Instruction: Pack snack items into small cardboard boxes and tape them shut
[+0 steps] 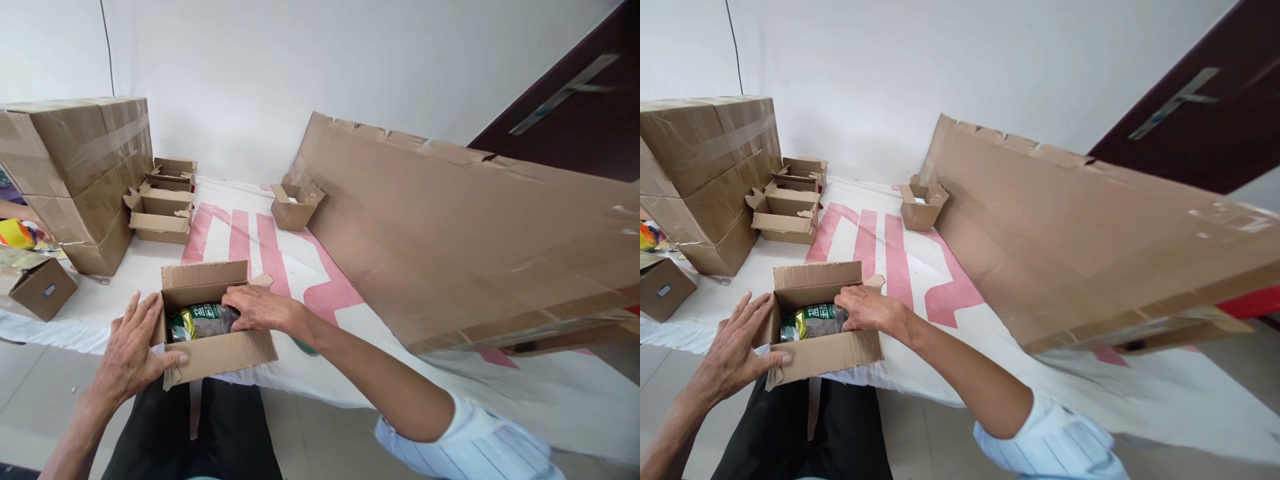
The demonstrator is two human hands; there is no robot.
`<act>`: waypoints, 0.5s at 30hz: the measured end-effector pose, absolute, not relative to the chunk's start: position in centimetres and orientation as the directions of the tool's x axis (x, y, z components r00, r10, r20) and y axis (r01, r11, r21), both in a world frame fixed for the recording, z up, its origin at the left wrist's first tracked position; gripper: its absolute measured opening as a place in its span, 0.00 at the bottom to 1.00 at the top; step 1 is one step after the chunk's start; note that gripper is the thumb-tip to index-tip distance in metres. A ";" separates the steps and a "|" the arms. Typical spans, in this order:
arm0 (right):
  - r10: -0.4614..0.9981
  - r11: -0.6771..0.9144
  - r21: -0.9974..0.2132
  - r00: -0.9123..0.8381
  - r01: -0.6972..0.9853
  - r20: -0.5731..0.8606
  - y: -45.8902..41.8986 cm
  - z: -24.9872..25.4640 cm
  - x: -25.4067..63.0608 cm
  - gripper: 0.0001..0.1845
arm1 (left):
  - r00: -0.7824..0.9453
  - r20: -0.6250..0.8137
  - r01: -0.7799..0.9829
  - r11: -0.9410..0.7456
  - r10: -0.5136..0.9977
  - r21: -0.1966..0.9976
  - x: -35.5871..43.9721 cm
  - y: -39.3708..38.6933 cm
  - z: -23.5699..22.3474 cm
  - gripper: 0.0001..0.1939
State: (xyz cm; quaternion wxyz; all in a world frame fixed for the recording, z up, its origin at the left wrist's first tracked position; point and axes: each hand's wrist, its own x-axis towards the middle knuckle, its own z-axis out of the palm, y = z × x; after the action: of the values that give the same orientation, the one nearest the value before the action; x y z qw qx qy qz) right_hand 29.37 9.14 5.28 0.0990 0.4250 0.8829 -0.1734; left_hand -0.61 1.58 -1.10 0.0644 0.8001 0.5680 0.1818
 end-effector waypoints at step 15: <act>0.516 0.787 -0.265 -0.830 0.557 -0.212 9.8 3.6 24.5 0.06 | 0.348 0.166 0.638 -0.363 0.923 0.679 -0.9 3.3 -2.8 0.63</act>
State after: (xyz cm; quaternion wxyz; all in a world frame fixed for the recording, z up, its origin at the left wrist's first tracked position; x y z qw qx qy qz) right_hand 24.45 9.80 3.55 0.0641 0.2843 0.9431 -0.1599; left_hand -0.85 3.32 -2.76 0.2596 0.7788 0.5010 0.2739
